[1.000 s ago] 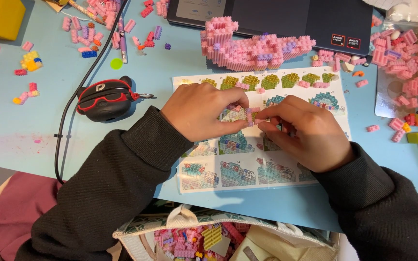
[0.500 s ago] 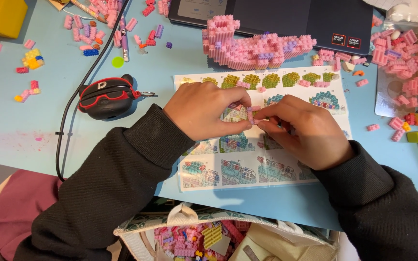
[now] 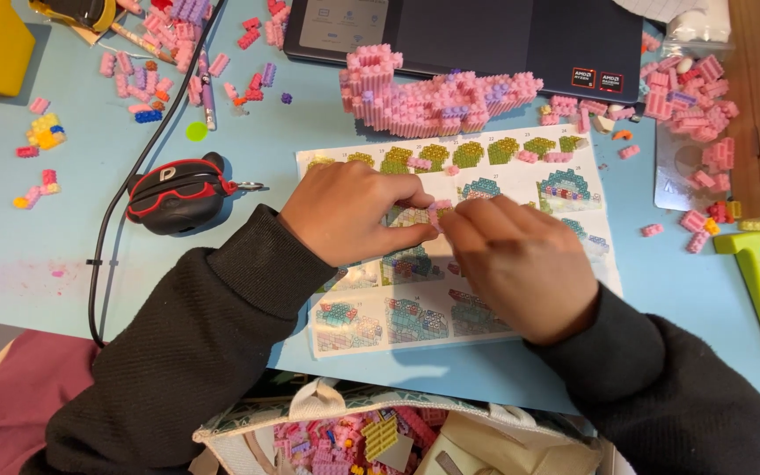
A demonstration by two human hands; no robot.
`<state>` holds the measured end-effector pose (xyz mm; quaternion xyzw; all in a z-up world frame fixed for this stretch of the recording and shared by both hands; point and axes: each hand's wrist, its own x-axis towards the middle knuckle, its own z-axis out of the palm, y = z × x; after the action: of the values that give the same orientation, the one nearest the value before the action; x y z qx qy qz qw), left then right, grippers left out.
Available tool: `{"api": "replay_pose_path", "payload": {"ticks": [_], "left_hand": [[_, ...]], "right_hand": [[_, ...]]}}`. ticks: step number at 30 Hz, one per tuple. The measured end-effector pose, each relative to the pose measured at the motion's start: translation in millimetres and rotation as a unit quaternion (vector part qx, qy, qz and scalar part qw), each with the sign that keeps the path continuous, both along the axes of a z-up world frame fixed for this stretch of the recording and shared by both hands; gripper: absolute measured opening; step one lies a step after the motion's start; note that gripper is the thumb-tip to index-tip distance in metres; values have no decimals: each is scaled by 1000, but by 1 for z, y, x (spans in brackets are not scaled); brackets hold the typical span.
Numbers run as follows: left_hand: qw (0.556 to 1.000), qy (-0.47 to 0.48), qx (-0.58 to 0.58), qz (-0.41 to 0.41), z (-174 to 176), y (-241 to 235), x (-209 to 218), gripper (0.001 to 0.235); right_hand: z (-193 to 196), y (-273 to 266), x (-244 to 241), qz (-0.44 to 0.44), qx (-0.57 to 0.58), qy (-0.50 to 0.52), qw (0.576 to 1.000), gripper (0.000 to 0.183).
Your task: The person assembles a pink and purple plastic brick structure by hand, following a printed instruction sheet laid out on a blue table. They repeatedly reach into a canvas bag to retrieve small bricks and attach them to the growing model.
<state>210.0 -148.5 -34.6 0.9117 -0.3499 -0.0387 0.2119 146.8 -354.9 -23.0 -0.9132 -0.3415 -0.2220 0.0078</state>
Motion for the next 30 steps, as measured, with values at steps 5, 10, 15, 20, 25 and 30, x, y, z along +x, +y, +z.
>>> {"api": "replay_pose_path", "payload": {"ticks": [5, 10, 15, 20, 25, 30], "left_hand": [[1000, -27, -3, 3, -3, 1, -1, 29], [1000, -18, 1, -3, -1, 2, 1, 31], [1000, 0, 10, 1, 0, 2, 1, 31], [1000, 15, 12, 10, 4, 0, 0, 32], [999, 32, -22, -4, 18, -1, -3, 25], [999, 17, -29, -9, 19, 0, -4, 23]], "right_hand": [[-9, 4, -9, 9, -68, -48, 996, 14], [-6, 7, -13, -12, -66, -22, 997, 16], [-1, 1, -4, 0, -5, 65, 998, 20], [-6, -10, 5, 60, 130, 106, 984, 17], [2, -7, 7, -3, 157, 158, 975, 12], [7, -11, 7, -7, 197, 198, 960, 13]]}}
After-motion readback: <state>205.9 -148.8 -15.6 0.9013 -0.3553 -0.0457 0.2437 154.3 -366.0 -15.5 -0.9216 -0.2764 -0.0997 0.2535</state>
